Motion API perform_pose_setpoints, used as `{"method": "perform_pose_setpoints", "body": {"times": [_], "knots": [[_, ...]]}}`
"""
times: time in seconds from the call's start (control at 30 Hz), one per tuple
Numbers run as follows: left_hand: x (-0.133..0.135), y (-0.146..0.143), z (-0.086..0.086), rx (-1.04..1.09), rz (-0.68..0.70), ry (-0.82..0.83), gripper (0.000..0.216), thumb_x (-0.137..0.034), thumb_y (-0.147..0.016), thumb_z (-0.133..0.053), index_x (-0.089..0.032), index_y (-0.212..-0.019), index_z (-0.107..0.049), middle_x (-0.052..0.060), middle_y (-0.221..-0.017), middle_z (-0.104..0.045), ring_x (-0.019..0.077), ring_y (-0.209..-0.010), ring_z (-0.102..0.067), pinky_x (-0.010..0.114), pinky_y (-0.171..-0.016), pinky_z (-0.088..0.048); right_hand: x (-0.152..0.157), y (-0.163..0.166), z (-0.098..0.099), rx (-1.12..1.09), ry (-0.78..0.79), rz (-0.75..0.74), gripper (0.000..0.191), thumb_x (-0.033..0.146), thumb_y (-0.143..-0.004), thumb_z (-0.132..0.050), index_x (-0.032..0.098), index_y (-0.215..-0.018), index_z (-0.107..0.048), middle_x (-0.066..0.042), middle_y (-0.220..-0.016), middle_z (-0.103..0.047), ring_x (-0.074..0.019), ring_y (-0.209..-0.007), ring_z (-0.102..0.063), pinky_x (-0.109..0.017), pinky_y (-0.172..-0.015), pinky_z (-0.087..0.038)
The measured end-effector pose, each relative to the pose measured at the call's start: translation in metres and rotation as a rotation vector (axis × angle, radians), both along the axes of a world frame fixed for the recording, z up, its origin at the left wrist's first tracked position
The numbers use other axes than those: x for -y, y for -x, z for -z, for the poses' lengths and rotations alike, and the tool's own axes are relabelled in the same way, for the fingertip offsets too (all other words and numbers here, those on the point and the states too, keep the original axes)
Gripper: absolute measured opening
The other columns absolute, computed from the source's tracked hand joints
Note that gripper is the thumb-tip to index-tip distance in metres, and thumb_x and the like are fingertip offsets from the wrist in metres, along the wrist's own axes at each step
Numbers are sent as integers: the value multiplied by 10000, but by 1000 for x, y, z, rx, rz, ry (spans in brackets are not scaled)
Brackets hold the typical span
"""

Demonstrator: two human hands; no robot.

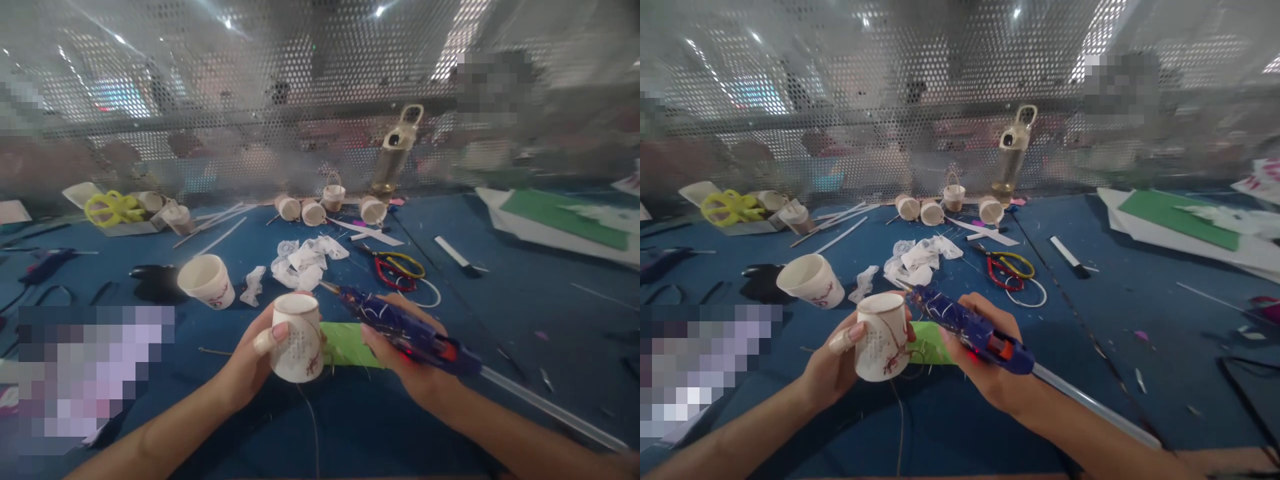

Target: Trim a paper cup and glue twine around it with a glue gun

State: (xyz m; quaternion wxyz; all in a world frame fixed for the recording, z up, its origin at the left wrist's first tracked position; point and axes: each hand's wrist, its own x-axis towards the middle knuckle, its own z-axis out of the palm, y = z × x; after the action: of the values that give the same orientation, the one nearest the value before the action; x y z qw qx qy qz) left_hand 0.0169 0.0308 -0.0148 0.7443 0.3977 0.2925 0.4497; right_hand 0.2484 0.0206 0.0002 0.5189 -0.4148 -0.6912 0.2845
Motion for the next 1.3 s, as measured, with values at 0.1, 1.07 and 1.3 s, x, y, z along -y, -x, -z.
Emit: {"method": "perform_pose_setpoints", "body": {"times": [0.1,1.07,1.3], "knots": [[2,6,1,1,-28,2,679,-493,-846,-716,-248,-1456,-546,133,-1243,-718,369,-1098,-685,464,-920,-542,2,0,2,55,-106,-55,212,186,-878,-635,272,-763,-479,33,-673,-540,-144,-543,-519,-286,-520,-440],[4,20,12,-187,-55,-195,542,-491,-902,-689,-329,-1395,-534,76,-1265,-631,294,-1112,-578,381,-910,-506,7,-14,12,387,-180,-143,237,205,-839,-644,279,-842,-419,57,-696,-516,-123,-551,-507,-261,-533,-403],[3,21,14,-152,-60,-199,542,-479,-897,-705,-335,-1391,-537,82,-1282,-638,321,-1187,-563,420,-997,-478,6,-14,14,414,-175,-145,248,200,-854,-640,276,-843,-405,65,-678,-494,-110,-526,-478,-246,-513,-388]]}}
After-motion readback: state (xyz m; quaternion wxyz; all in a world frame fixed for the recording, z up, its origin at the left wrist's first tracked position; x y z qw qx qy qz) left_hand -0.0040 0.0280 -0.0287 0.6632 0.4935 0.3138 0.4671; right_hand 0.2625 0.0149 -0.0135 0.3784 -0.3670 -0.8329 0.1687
